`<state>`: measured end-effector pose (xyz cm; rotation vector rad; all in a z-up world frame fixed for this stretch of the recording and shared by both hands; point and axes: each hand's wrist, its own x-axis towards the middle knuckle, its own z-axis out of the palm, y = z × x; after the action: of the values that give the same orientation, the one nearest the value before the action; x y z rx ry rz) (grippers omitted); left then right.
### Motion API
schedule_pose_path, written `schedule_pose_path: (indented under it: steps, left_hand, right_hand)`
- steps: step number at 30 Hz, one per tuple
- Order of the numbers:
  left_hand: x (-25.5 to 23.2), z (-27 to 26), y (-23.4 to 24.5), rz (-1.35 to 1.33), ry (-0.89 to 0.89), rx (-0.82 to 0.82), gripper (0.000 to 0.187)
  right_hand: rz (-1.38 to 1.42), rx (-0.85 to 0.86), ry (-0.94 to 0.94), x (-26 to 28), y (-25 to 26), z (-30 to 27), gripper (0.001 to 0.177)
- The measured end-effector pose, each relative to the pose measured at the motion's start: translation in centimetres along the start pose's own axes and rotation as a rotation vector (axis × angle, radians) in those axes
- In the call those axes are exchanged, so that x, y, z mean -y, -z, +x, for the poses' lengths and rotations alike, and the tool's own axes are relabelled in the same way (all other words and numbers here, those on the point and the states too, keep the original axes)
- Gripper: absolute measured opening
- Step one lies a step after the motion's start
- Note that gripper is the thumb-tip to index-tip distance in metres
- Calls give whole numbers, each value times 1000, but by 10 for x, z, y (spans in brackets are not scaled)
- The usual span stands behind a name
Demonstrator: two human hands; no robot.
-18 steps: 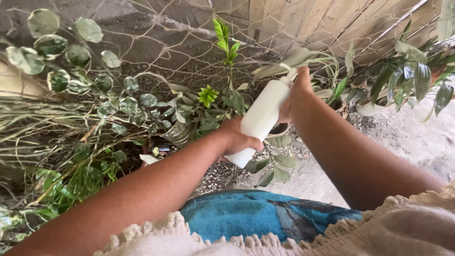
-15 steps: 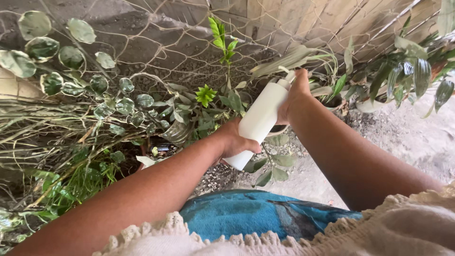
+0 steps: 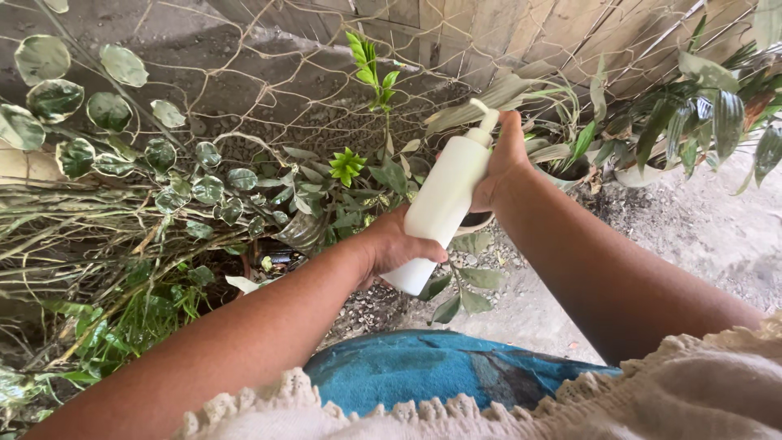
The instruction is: The person wipes a white bottle by hand, shakes the bottle, and holds it against various green leaves in an outdoor garden area.
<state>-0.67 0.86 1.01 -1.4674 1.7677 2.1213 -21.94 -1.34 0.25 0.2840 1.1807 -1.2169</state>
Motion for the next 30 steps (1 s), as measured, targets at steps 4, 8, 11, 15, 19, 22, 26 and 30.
schedule_pose_path:
  steps: [4,8,11,15,19,22,26,30]
  left_hand:
    - [-6,-1,2,4,9,55,86]
    - [-9,-11,4,-26,-14,164,83]
    - [-11,-15,6,0,-24,239,84]
    - [-8,-14,-1,-17,-179,291,84]
    - [4,-12,-22,101,-269,90,75]
    - [5,-12,-24,75,-303,64,73]
    - [5,-16,-15,18,-164,121,66]
    - [4,-22,-17,-19,-70,127,61]
  right_hand:
    - [-51,74,9,5,1,-18,89]
    - [-29,206,-11,1,4,-36,96]
    - [-9,241,33,1,14,-39,96]
    - [66,413,48,1,24,-45,91]
    - [-5,210,95,-2,21,-57,96]
    - [-4,196,93,-3,17,-67,95]
    - [38,90,124,-6,12,-63,78]
    - [107,100,111,-4,11,-54,55]
